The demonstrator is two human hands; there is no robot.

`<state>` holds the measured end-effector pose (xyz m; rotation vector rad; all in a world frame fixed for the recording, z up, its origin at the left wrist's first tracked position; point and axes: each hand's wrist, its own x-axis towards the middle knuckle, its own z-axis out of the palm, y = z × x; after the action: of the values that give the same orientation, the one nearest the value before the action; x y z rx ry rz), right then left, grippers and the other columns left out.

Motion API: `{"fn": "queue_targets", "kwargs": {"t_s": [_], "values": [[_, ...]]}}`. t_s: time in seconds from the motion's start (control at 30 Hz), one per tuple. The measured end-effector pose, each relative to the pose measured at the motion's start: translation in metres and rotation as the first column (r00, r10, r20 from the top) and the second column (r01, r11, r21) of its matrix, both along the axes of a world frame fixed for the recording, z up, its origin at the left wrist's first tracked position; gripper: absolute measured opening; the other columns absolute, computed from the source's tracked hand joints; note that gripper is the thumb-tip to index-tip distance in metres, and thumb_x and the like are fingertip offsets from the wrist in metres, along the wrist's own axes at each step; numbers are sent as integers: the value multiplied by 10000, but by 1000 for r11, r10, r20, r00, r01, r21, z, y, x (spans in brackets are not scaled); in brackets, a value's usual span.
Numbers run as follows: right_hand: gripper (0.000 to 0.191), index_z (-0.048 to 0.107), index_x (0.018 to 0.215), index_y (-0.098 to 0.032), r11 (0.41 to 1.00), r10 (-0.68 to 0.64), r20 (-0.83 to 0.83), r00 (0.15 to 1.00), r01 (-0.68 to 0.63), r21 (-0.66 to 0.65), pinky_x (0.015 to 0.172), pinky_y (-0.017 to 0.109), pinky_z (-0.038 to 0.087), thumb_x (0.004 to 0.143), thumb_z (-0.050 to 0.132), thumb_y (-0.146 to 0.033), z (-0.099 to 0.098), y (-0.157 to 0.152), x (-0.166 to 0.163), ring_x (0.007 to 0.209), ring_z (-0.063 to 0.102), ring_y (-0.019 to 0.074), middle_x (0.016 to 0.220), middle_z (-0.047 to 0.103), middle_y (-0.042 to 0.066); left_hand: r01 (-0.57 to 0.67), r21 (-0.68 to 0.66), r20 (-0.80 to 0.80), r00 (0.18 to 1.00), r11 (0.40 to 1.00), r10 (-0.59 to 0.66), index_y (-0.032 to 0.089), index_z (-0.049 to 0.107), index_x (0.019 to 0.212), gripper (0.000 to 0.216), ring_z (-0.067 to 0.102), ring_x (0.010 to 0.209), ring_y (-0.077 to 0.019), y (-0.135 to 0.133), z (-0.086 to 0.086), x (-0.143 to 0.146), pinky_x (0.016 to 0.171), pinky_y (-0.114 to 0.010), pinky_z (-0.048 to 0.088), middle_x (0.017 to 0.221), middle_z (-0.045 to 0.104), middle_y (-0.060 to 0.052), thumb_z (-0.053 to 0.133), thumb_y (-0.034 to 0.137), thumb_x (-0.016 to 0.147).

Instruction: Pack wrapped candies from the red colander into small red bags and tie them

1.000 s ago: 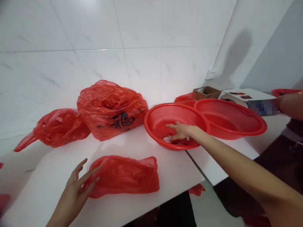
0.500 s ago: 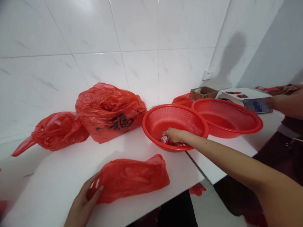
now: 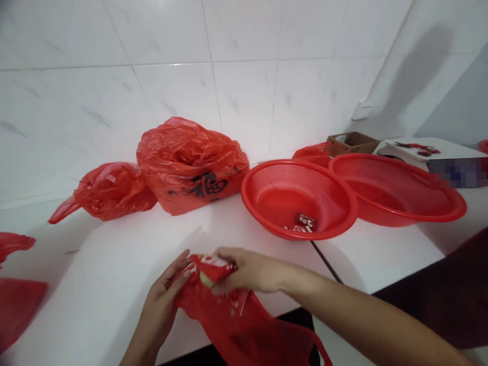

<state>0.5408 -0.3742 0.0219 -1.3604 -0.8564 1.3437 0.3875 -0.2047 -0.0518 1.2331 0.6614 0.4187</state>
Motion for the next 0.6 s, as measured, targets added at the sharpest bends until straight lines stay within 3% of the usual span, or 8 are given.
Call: {"fn": "queue_targets", "kwargs": {"t_s": [0.07, 0.13, 0.23, 0.3, 0.37, 0.43, 0.5, 0.6], "values": [[352, 589, 1071, -203, 999, 38, 81, 996, -36, -28, 653, 228, 500, 727, 638, -144, -26, 5, -14, 759, 617, 121, 901, 640, -13, -13, -15, 0, 1000, 1000, 13, 242, 641, 1228, 542, 659, 1029, -233, -1, -2, 3, 834, -298, 543, 1193, 683, -92, 743, 425, 728], [401, 596, 1111, -211, 1000, -26, 357, 934, 23, 13, 775, 276, 502, 728, 591, -92, -48, 8, -13, 883, 612, 151, 1003, 644, 8, 5, -14, -23, 1000, 1000, -5, 195, 709, 1102, 453, 681, 917, -209, -1, -2, 2, 788, -268, 540, 1020, 738, -91, 757, 423, 714], [495, 575, 1199, -207, 986, -147, 795, 589, 150, 72, 945, 361, 438, 747, 503, -18, -63, 11, -2, 1114, 540, 216, 1223, 564, 85, 36, -35, -30, 999, 999, -37, 182, 740, 987, 380, 678, 850, -194, -1, 3, 0, 747, -252, 536, 912, 745, -78, 772, 426, 697], [515, 556, 1243, -191, 980, -83, 937, 339, 197, 16, 958, 432, 418, 785, 429, 8, -63, 15, 4, 1158, 510, 262, 1267, 512, 140, 31, -25, -14, 999, 999, -32, 203, 731, 1012, 397, 672, 874, -201, -2, 7, 0, 751, -267, 538, 970, 731, -73, 764, 444, 698], [514, 554, 1254, -175, 973, 19, 983, 183, 222, -61, 933, 487, 416, 809, 381, 14, -59, 20, 7, 1144, 512, 296, 1237, 516, 168, 13, 103, -30, 999, 995, -10, 238, 708, 1074, 436, 661, 921, -209, -1, 9, 0, 770, -289, 537, 1103, 688, -68, 757, 450, 697], [515, 542, 1280, -179, 977, 55, 982, 178, 195, -90, 940, 489, 414, 808, 420, -12, -52, 23, 11, 1151, 510, 302, 1223, 528, 163, 0, 357, -81, 996, 934, 31, 274, 692, 1123, 467, 642, 952, -219, 3, 7, 1, 796, -313, 525, 1190, 632, -61, 758, 431, 688], [534, 523, 1316, -208, 989, 37, 954, 298, 128, -78, 968, 433, 417, 799, 512, -76, -43, 22, 15, 1169, 510, 274, 1260, 525, 134, 2, 562, -134, 987, 827, 88, 289, 709, 1096, 433, 629, 940, -229, 8, 4, 0, 818, -332, 504, 1133, 636, -53, 753, 409, 683], [547, 535, 1313, -234, 995, 33, 902, 431, 67, -68, 982, 354, 425, 780, 582, -122, -28, 14, 23, 1168, 524, 234, 1282, 540, 95, 25, 567, -177, 980, 824, 92, 254, 743, 907, 264, 621, 850, -221, 14, 0, -3, 772, -309, 488, 910, 682, -35, 724, 429, 710]]}}
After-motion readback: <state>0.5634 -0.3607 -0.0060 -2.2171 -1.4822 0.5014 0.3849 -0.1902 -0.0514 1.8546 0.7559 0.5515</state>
